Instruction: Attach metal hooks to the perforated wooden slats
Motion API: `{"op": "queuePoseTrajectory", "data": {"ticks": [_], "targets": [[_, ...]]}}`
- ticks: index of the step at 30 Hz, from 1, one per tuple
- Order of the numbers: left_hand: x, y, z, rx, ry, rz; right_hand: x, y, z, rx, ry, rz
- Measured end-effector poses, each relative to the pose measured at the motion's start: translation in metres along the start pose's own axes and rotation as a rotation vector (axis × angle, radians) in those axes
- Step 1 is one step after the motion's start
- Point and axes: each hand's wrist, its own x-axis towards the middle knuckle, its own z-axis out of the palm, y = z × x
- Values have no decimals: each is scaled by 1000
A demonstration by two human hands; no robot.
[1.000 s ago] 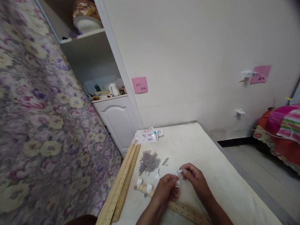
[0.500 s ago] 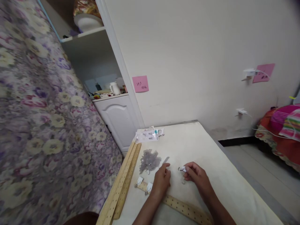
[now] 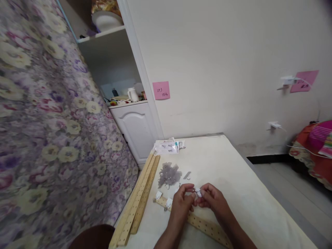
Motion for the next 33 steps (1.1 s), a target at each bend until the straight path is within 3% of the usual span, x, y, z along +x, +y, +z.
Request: {"op": "queuePoseTrajectory", "data": {"ticks": [7,13,18,27,33], "targets": [[-19,6,-9,66,12,164,1,1,0,-45,65,-97],[-23,1,-2,-88,47,22,1,2,2,-88,83,-122],[-19,0,3,-207,69,3,-1,1,5,-112,63,-138],[-17,1,-6,58,114,107,-8,2,16,-137,-75,-60],[-30,10,-8,495,94,398,-6,9,13,-302,-117,-92]]}}
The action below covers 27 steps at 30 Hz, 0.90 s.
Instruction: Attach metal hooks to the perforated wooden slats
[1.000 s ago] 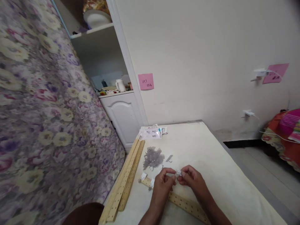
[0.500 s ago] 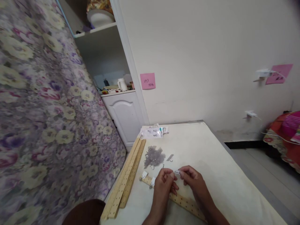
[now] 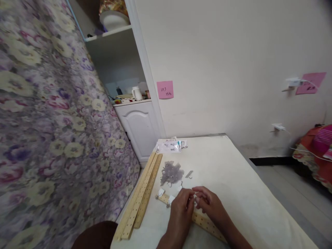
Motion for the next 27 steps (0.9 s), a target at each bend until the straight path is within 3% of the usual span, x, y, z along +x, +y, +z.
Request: {"op": "queuePoseTrajectory", "data": {"ticks": [3,5,9,13,17,20,27], "targets": [[-5,-1,1,29,-14,44,0,2,-1,6,16,11],[-9,-4,3,-12,35,3,-1,1,-1,34,34,20],[-23,-14,9,-265,89,-257,-6,-6,-4,18,50,33],[-43,-27,21,-629,7,-503,-10,-10,-13,-22,-20,88],[-65,-39,42,-782,-115,-708,-13,-7,-23,-94,-143,130],[-75,-42,52,-813,-193,-784,-14,1,-26,-132,-197,160],[-74,-40,55,-816,-190,-835,-9,21,-27,-306,-192,145]]}}
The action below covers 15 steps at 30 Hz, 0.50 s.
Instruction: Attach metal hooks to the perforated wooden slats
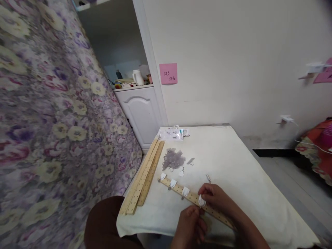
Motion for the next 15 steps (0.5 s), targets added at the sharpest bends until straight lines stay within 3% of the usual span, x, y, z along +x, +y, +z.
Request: {"op": "queuePoseTrajectory", "data": {"ticks": [15], "targets": [[1,6,2,-35,7,-59,6,12,3,-76,26,16]]}}
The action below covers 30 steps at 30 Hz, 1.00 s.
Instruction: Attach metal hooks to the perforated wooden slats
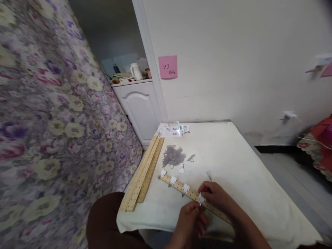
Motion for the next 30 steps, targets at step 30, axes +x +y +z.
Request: {"op": "queuePoseTrajectory", "data": {"ticks": [30], "targets": [[-3,3,3,135,-35,35,0,-1,0,-89,5,-16]]}}
